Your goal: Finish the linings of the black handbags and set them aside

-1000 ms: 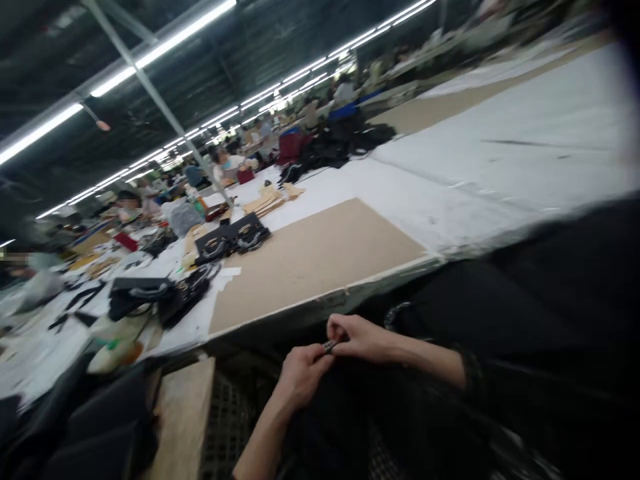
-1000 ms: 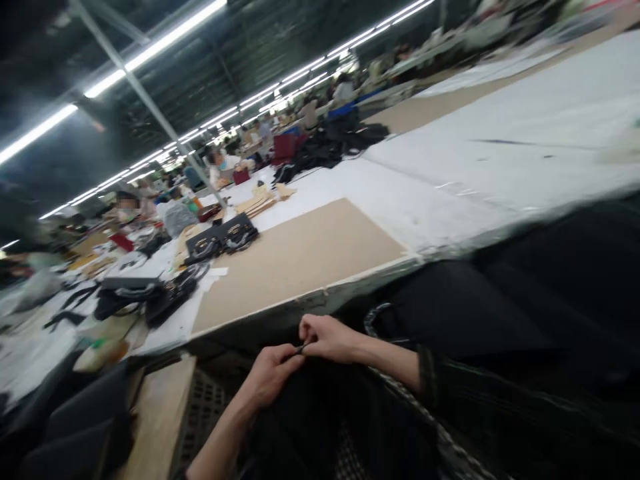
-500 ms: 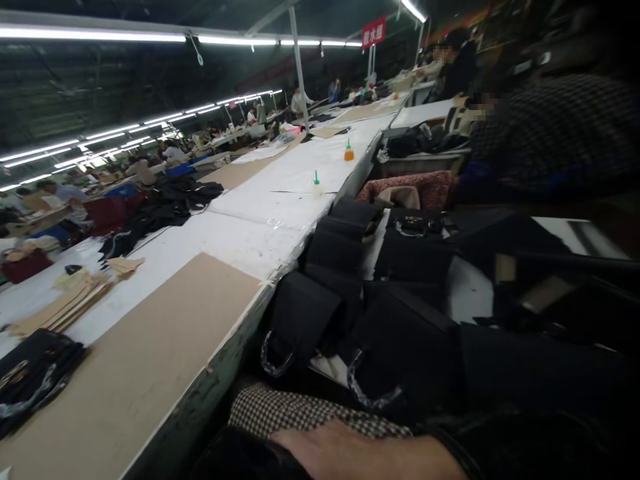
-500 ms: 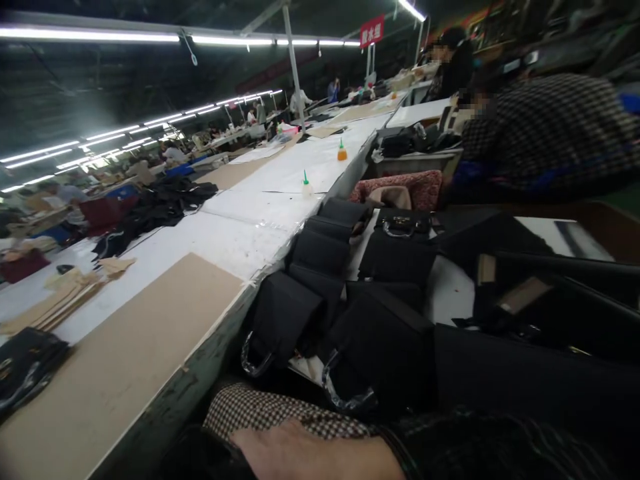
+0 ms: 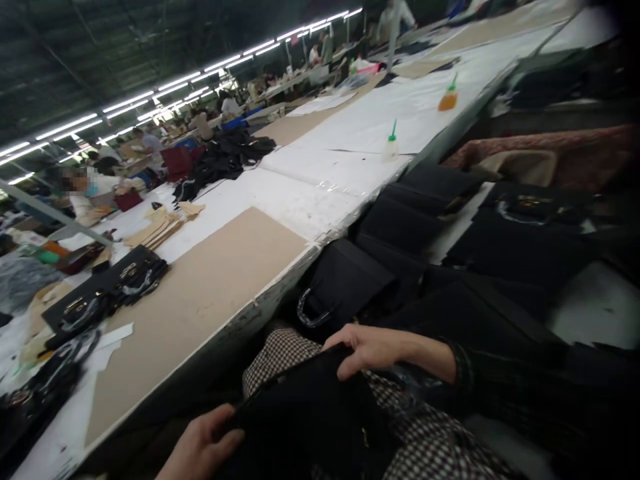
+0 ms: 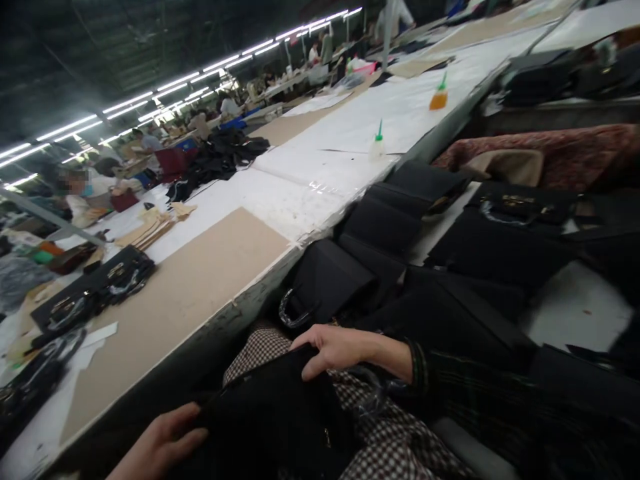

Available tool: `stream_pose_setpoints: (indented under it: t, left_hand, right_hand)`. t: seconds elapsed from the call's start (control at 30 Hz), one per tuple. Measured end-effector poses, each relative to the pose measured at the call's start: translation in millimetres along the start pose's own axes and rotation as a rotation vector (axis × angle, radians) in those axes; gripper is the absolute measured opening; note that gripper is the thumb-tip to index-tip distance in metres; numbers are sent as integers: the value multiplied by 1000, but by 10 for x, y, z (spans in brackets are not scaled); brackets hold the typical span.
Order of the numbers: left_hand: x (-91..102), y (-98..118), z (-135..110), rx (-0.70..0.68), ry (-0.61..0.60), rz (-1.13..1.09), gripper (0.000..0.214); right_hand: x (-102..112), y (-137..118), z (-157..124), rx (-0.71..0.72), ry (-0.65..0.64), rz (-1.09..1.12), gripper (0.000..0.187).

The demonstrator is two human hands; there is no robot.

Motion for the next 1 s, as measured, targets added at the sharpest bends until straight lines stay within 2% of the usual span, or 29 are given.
stream_pose_setpoints:
  t: [0.03, 0.1, 0.13, 0.2, 0.37, 0.57, 0.7, 0.87, 1.0]
  left_hand:
    - [-31, 41, 25, -55, 1, -49, 32]
    - [-97, 125, 66, -147, -2, -163, 45]
    - [-133, 158, 79, -171, -18, -213, 50]
    - [-173, 191, 99, -167, -39, -256, 45]
    - [-160, 219, 212, -112, -62, -137, 25]
    - [-161, 275, 481, -110, -32, 38, 26]
    - [-181, 363, 584, -184, -23, 16, 26]
    - [-202, 357, 575, -192, -56, -86, 23]
    - [-201, 322, 563, -175, -62, -108, 22]
  right_hand:
    - [-11, 55, 43, -9, -9, 18, 41]
    - [-42, 109, 88, -27, -28, 54, 38]
    - [-56, 108, 95, -34, -33, 70, 37]
    - [-76, 86, 98, -47, -34, 106, 36]
    - [-97, 86, 96, -80, -29, 170, 37]
    - [-39, 132, 75, -92, 11, 116, 44]
    - [-1, 63, 60, -54, 68, -20, 46]
    - [103, -172, 32, 86, 256, -233, 52]
    - [28, -454, 24, 240, 331, -615, 36]
Point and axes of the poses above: each hand's wrist, its own z-axis towards the middle knuckle, its own x-axis out of the back of the hand, y = z × x, the point moved 9 cm from there along z, towards the middle knuckle, and after that the axes turned 6 degrees about -x, right-handed, at the moved point
